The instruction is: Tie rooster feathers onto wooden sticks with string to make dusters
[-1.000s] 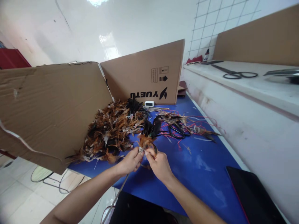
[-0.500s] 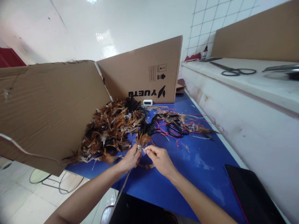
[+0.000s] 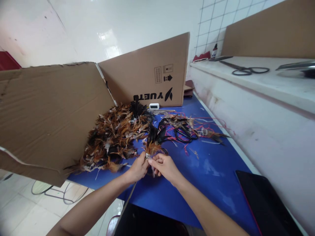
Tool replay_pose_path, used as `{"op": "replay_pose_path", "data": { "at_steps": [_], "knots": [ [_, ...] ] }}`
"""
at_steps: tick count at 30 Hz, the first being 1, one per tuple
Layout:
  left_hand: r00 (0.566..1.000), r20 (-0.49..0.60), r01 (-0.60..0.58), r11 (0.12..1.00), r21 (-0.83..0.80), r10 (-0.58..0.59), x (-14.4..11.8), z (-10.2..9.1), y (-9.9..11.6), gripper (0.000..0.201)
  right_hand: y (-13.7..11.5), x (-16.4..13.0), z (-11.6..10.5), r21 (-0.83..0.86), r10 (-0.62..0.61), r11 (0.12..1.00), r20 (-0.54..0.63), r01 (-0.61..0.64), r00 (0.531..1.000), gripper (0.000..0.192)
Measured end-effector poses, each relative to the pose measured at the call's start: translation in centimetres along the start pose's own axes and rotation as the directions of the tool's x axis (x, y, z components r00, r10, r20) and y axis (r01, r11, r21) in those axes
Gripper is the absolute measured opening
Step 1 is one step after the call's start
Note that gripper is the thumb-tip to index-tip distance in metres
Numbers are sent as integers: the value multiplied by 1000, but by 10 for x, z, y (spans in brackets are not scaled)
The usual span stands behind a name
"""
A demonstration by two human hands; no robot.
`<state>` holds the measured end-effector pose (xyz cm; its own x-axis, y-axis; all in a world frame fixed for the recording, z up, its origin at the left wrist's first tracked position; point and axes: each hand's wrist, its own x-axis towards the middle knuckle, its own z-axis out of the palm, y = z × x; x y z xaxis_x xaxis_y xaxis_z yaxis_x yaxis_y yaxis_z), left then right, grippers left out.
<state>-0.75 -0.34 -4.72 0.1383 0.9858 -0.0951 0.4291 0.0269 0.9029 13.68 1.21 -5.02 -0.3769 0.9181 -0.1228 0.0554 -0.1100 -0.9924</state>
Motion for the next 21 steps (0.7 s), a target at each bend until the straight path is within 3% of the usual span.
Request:
{"op": "replay_pose_path", "data": {
  "at_steps": [4, 9, 13, 18, 21],
  "knots": [
    [1000, 7, -16, 996, 87, 16, 1, 3, 0, 10, -1, -3, -4, -44, 20, 999, -4, -20, 1000, 32],
    [982, 141, 140, 985, -98, -126, 1, 5, 6, 19, -2, -4, -12, -94, 3, 996, 11, -2, 1000, 27],
    [962, 206, 224, 946, -234, -177, 1, 5, 14, 31, -2, -2, -15, -120, -133, 984, 9, 133, 991, 21],
    [962, 241, 211, 912, -352, -129, 5, 9, 16, 34, -4, 0, -17, -202, -240, 953, -55, 225, 969, 22],
    [983, 159, 129, 969, -211, -96, 11, 11, 13, 25, 0, 2, -18, -205, -263, 948, -67, 245, 962, 22]
  ]
}}
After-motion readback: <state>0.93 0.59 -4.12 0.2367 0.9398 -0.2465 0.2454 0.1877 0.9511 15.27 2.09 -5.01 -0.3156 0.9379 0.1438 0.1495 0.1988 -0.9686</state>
